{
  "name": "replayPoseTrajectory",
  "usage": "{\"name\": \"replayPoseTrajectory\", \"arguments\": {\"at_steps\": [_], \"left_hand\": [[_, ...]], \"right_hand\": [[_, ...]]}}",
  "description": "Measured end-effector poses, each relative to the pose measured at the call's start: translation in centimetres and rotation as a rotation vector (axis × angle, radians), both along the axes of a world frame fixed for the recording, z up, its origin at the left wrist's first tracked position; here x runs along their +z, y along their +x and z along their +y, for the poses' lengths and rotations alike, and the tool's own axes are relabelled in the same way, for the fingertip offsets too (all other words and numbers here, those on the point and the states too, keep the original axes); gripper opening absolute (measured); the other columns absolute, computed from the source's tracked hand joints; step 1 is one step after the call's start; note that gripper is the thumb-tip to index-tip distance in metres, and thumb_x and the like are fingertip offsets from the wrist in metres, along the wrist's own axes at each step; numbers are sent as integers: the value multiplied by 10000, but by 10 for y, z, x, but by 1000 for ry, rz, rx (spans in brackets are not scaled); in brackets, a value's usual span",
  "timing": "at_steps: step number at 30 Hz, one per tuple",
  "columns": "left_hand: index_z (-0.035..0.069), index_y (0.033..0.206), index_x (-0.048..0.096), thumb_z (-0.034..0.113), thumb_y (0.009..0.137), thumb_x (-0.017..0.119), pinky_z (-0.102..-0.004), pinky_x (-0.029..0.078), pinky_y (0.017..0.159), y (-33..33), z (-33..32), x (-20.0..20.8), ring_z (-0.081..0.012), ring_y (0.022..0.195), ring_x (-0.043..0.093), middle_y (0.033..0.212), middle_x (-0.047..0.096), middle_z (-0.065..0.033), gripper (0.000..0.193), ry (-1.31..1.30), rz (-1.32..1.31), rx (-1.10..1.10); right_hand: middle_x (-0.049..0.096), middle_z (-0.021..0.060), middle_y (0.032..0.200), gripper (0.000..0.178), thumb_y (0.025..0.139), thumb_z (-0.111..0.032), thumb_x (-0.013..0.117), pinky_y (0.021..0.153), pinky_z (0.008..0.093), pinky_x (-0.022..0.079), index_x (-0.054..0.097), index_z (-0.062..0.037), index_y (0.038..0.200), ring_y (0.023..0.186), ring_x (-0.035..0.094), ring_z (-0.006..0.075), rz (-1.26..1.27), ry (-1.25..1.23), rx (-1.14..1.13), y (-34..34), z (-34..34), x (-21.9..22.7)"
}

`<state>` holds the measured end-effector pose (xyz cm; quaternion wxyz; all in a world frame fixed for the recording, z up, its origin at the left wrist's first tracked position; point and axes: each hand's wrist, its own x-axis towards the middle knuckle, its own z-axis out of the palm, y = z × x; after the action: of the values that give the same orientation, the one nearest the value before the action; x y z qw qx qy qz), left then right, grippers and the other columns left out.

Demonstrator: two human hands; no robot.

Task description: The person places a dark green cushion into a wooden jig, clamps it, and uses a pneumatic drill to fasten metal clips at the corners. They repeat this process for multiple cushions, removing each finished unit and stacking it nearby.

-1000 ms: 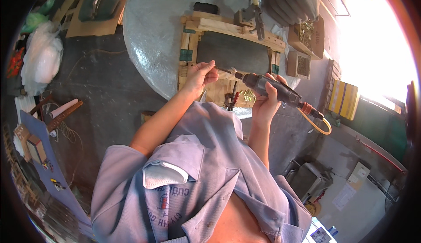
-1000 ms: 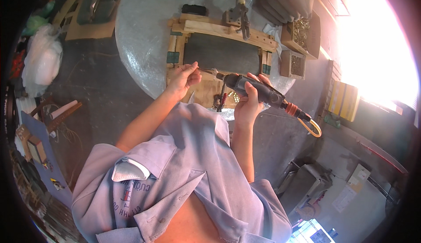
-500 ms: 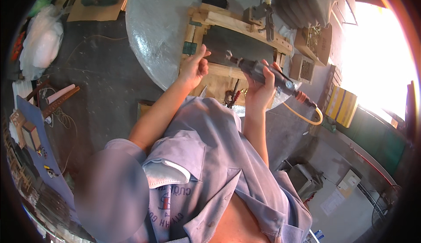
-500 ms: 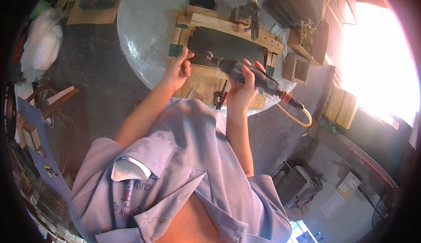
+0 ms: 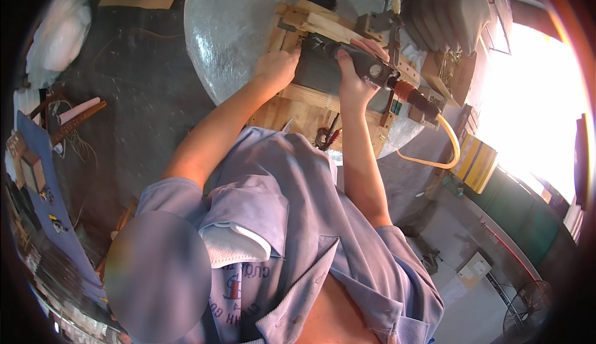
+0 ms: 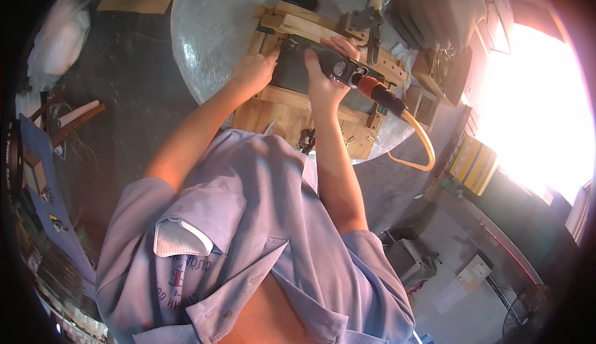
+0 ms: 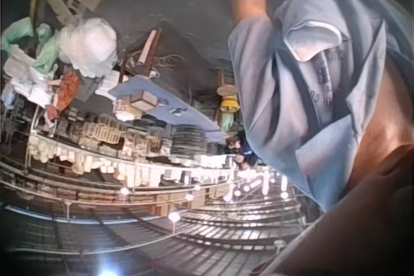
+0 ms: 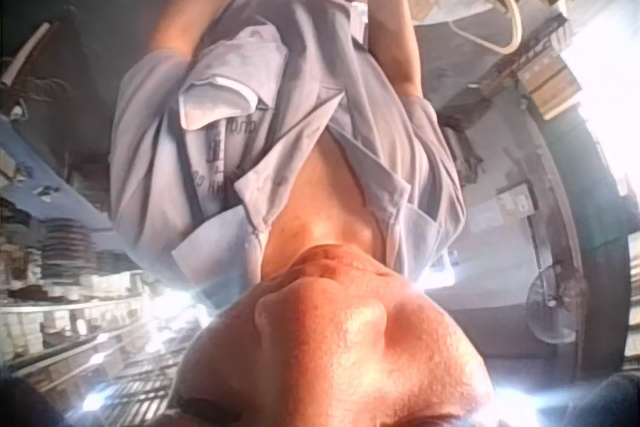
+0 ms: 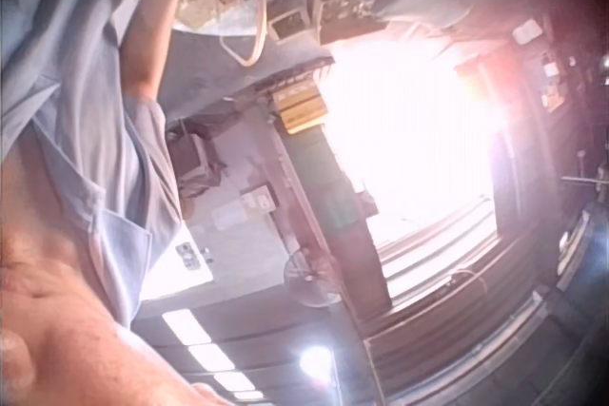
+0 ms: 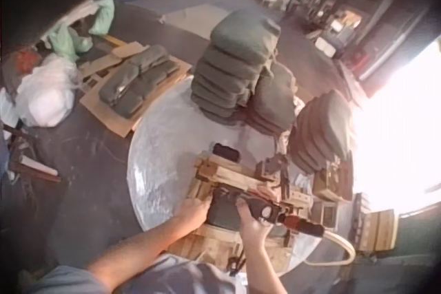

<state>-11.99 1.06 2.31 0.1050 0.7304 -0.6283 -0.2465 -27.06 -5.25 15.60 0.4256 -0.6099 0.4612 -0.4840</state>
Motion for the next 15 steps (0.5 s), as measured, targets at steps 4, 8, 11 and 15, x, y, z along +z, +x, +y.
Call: {"name": "replayPoseTrajectory", "arguments": {"at_steps": [4,8,11,15], "left_hand": [[90,1529,605,154,1040,601,-477,618,652,-4,-2,3,-351,753,776,813,774,-143,494,22,-70,-53],[52,1514,609,115,994,615,-460,616,622,-4,-3,8,-320,729,780,786,772,-124,524,-31,-103,-76],[27,1453,639,108,968,639,-440,617,608,-6,-4,7,-297,727,786,766,767,-115,491,-71,-140,-91],[16,1371,669,105,935,683,-419,620,599,-6,-6,-4,-285,721,790,742,759,-108,445,-137,-168,-109]], "right_hand": [[736,173,1188,573,807,-22,856,1040,373,550,554,2,1293,1145,719,237,33,-23,22,6,-2,-12],[723,145,1188,536,805,-5,852,1036,367,548,582,-6,1267,1127,711,226,38,-31,15,10,0,-15],[711,123,1182,500,804,4,848,1036,365,544,604,-13,1241,1118,701,216,77,-54,36,15,2,-16],[706,118,1186,486,805,3,845,1044,364,537,614,-15,1232,1125,695,211,123,-53,88,26,5,-12]]}}
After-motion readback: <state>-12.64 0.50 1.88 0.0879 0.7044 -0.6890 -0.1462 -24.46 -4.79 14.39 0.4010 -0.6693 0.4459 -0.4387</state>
